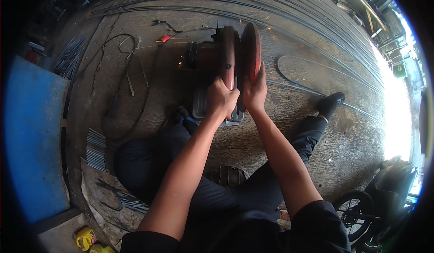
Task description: Cutting a thin metal rod using a power chop saw.
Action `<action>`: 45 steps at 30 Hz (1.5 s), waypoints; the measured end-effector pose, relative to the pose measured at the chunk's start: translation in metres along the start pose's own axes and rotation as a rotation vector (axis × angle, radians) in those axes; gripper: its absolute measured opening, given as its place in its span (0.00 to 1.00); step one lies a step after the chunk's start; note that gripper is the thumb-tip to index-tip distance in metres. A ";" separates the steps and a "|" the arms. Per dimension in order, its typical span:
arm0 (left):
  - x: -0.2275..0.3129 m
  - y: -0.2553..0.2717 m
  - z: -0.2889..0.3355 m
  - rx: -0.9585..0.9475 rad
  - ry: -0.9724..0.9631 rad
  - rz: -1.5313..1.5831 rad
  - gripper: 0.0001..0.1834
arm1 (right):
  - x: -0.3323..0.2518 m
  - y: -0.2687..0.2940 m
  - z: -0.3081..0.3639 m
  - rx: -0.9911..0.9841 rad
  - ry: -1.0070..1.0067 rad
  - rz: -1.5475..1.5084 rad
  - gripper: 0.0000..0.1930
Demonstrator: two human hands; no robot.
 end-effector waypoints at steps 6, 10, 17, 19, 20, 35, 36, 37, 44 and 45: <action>0.003 -0.002 -0.003 0.058 -0.115 0.065 0.20 | 0.000 0.001 0.001 0.017 0.007 -0.002 0.34; -0.006 -0.009 -0.005 0.044 -0.093 0.082 0.20 | -0.004 0.003 0.001 0.033 0.035 0.013 0.34; -0.003 -0.008 -0.007 0.068 -0.138 0.133 0.21 | 0.004 -0.002 0.002 -0.016 -0.013 0.030 0.33; -0.002 -0.009 -0.006 0.061 -0.128 0.147 0.21 | 0.006 -0.004 0.002 -0.019 -0.018 0.027 0.33; -0.005 -0.010 -0.006 0.056 -0.096 0.130 0.21 | 0.006 -0.002 0.002 0.007 -0.004 0.028 0.33; -0.010 -0.012 -0.008 0.062 -0.080 0.108 0.21 | 0.007 0.000 0.003 0.036 0.006 0.047 0.34; -0.011 -0.011 -0.008 0.064 -0.081 0.105 0.21 | 0.005 0.001 0.003 0.046 0.029 0.047 0.34; -0.010 -0.011 -0.008 0.066 -0.088 0.111 0.21 | 0.006 0.000 0.003 0.037 0.015 0.056 0.34; -0.009 -0.010 -0.006 0.065 -0.081 0.125 0.21 | 0.002 0.001 0.002 0.051 0.036 0.038 0.34; -0.008 -0.009 -0.006 0.079 -0.099 0.112 0.21 | 0.003 0.001 0.003 0.043 0.028 0.027 0.34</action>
Point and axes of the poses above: each hand's wrist, its own z-axis away from the middle knuckle, its own y-axis out of the back of the hand, x = y × z, the point moved 10 cm from there along -z, towards the middle knuckle, and after that the axes turned 15 degrees about x, right-handed, at the moved point
